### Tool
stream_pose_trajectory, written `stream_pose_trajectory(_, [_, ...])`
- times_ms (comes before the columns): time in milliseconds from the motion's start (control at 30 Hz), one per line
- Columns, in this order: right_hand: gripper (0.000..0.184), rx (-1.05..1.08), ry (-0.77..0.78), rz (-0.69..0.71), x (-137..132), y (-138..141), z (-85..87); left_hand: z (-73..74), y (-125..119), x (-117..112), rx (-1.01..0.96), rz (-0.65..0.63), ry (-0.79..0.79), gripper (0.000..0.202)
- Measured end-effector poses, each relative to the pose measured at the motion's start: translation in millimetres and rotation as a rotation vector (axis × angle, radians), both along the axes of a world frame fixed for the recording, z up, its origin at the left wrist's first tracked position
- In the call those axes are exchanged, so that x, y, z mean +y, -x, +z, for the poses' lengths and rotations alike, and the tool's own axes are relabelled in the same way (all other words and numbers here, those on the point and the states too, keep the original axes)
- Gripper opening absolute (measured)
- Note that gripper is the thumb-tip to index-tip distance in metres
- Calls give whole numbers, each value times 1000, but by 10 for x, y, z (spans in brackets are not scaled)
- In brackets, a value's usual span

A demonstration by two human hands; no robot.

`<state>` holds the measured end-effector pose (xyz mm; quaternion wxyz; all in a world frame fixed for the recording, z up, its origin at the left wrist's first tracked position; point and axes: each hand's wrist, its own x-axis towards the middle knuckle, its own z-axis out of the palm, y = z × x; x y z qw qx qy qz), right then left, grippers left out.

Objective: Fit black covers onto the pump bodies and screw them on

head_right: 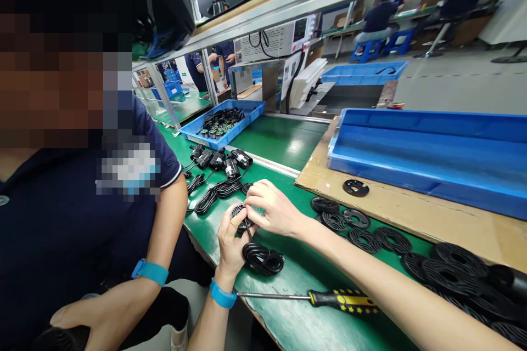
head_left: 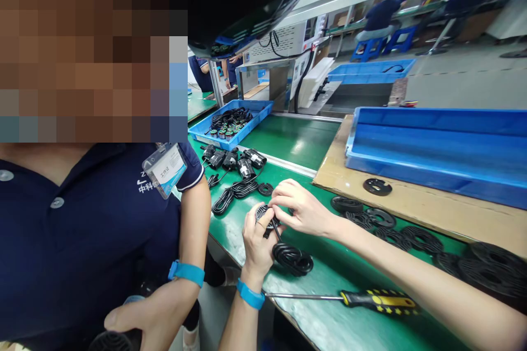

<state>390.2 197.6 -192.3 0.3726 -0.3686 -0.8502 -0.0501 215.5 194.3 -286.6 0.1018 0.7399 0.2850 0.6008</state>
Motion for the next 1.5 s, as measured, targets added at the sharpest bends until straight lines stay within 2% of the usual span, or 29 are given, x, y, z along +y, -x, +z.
stream_pose_trajectory(300, [24, 4, 53, -10, 2, -9, -15, -42, 1, 1, 11, 2, 22, 51])
stream_pose_trajectory(667, [27, 111, 90, -65, -197, 61, -148, 19, 18, 2, -5, -9, 31, 45])
stream_pose_trajectory(800, [28, 164, 138, -122, -227, 83, -169, 13, 30, -9, -48, -11, 89, 42])
stream_pose_trajectory(900, [29, 194, 177, -153, -348, 152, -198, -10, 70, -1, -122, 69, 151, 36])
stream_pose_trajectory(1033, [31, 197, 288, -140, -653, 238, -260, -60, 117, 15, -163, 184, 141, 36])
stream_pose_trajectory(1200, [34, 224, 403, -172, -1010, 195, -256, -98, 92, -22, -107, 185, 117, 38])
stream_pose_trajectory(1333, [34, 296, 528, -182, -1155, 143, -274, -121, 65, -42, -83, 182, 115, 39])
stream_pose_trajectory(1400, [33, 322, 518, -205, -1191, 150, -348, -137, 58, -35, -88, 189, 118, 38])
stream_pose_trajectory(1500, [35, 323, 427, -255, -1207, 209, -512, -153, 53, -14, -99, 188, 129, 36])
